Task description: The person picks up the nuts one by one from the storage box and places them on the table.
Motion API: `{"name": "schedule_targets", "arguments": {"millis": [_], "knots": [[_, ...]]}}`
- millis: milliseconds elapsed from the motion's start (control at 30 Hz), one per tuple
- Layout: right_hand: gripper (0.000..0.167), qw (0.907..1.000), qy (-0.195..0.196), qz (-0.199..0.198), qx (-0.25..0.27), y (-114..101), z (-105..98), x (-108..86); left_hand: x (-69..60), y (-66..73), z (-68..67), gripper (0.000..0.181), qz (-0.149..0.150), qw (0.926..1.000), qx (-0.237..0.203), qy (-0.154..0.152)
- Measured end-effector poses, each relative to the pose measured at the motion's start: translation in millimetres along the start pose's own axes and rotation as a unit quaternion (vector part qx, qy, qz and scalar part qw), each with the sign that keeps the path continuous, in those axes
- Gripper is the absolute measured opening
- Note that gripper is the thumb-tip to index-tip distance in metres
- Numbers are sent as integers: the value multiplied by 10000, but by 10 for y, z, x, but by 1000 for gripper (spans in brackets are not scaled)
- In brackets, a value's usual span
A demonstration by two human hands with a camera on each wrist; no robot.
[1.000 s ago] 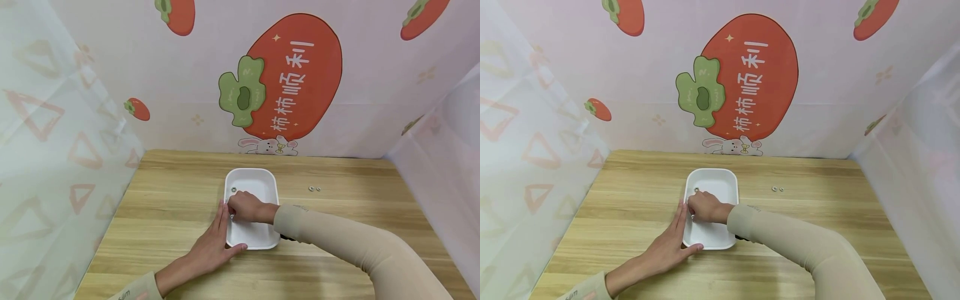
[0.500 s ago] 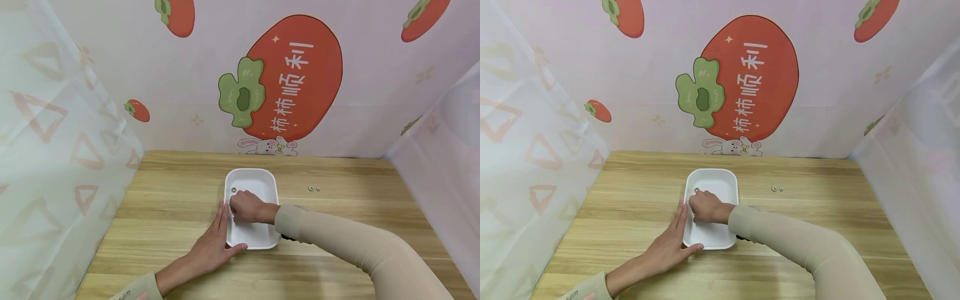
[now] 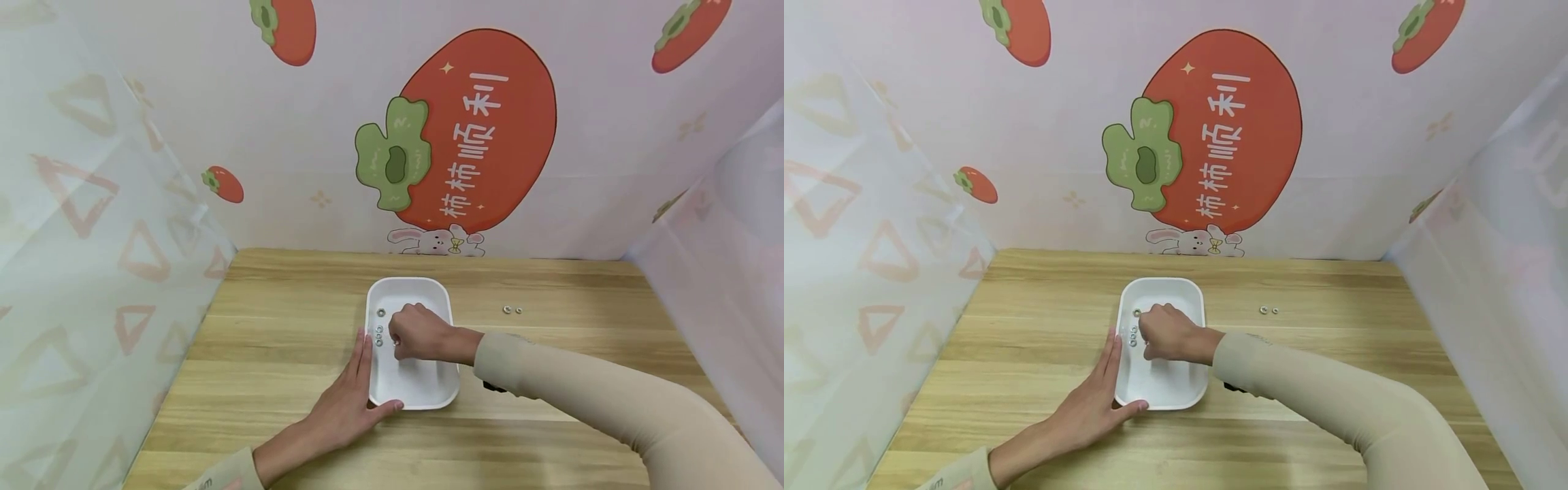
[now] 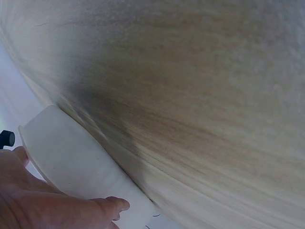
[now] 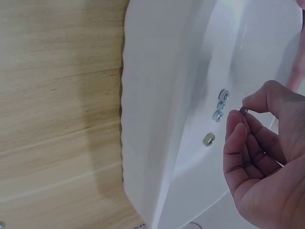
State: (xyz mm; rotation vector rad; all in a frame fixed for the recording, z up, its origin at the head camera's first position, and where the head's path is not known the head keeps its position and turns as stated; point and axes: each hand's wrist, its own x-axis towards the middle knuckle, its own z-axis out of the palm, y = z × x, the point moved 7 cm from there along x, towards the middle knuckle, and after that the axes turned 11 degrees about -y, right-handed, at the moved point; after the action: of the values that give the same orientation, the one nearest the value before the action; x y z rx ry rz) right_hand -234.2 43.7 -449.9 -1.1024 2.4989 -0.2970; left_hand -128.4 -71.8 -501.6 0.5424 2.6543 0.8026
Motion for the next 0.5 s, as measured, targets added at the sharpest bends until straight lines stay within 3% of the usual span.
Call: {"name": "schedule_targets", "arguments": {"millis": [267, 500], "knots": [[17, 9995, 221, -127, 174, 19, -180, -206, -10, -9, 11, 119, -39, 10000, -2, -4], [12, 9988, 404, -11, 278, 60, -351, -380, 3, -9, 16, 120, -17, 10000, -27, 11]]}}
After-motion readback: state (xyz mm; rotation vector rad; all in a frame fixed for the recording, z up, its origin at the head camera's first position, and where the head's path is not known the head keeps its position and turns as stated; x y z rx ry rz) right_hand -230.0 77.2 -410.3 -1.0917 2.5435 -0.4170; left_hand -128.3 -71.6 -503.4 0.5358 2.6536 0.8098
